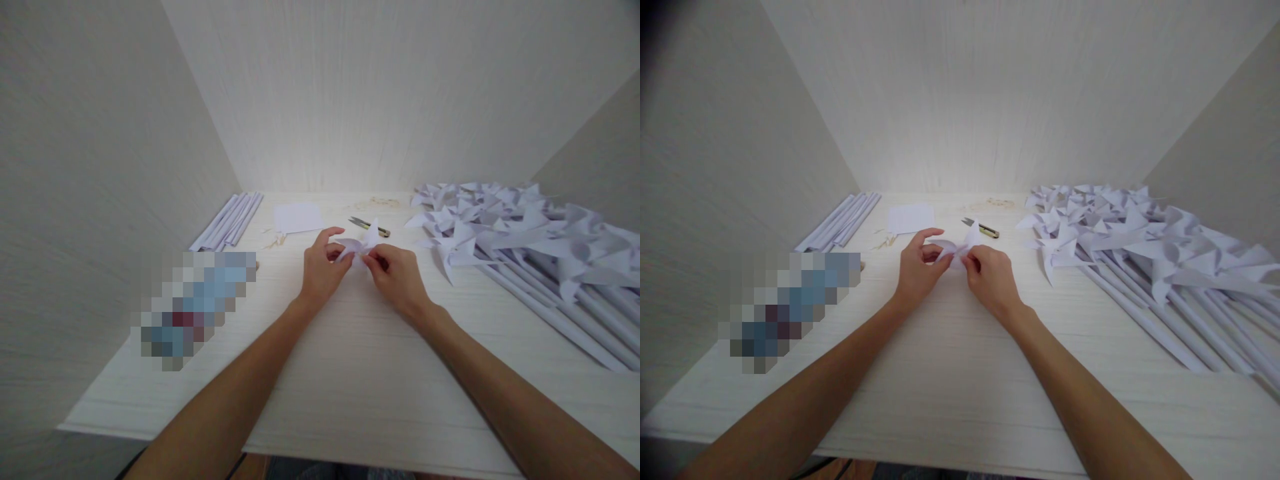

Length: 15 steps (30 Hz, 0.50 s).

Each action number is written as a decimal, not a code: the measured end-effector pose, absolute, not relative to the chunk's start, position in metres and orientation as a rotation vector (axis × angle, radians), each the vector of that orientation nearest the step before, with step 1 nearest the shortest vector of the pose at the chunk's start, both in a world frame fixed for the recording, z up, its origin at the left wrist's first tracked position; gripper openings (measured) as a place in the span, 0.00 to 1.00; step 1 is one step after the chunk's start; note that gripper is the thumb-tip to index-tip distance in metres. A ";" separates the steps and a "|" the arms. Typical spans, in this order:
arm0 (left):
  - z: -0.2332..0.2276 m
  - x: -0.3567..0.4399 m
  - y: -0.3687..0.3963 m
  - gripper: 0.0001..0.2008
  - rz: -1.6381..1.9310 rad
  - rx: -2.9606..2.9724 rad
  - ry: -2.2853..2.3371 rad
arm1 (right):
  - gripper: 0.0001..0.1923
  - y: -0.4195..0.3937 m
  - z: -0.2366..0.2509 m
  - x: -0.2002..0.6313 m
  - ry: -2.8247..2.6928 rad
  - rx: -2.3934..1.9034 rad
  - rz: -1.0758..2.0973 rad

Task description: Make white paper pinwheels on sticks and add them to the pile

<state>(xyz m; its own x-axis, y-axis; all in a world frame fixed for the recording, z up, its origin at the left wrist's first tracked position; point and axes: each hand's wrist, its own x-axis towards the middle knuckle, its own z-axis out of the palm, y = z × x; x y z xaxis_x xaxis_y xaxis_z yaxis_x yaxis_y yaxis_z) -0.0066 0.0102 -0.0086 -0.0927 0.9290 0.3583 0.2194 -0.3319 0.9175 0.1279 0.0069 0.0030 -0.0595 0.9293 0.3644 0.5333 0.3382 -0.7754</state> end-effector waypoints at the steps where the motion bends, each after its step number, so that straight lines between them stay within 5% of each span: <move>1: -0.009 -0.006 0.009 0.19 1.481 1.595 1.298 | 0.10 0.007 0.003 0.127 -1.681 -1.340 0.667; 5: -0.010 -0.005 0.008 0.20 1.500 1.708 1.380 | 0.11 0.007 0.001 0.124 -1.519 -1.386 0.985; 9: -0.010 -0.004 0.007 0.20 1.517 1.745 1.385 | 0.10 0.006 0.007 0.124 -1.711 -1.302 0.523; 15: -0.008 -0.003 0.005 0.20 1.565 1.809 1.389 | 0.11 0.005 0.018 0.123 -1.598 -1.497 1.091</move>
<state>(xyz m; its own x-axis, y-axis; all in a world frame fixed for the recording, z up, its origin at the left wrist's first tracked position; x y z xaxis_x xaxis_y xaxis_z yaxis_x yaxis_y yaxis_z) -0.0030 0.0046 -0.0079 -0.1049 0.8416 0.5298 0.4263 -0.4433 0.7885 0.1231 0.0053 0.0180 -0.1056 0.9923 -0.0640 0.4213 -0.0136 -0.9068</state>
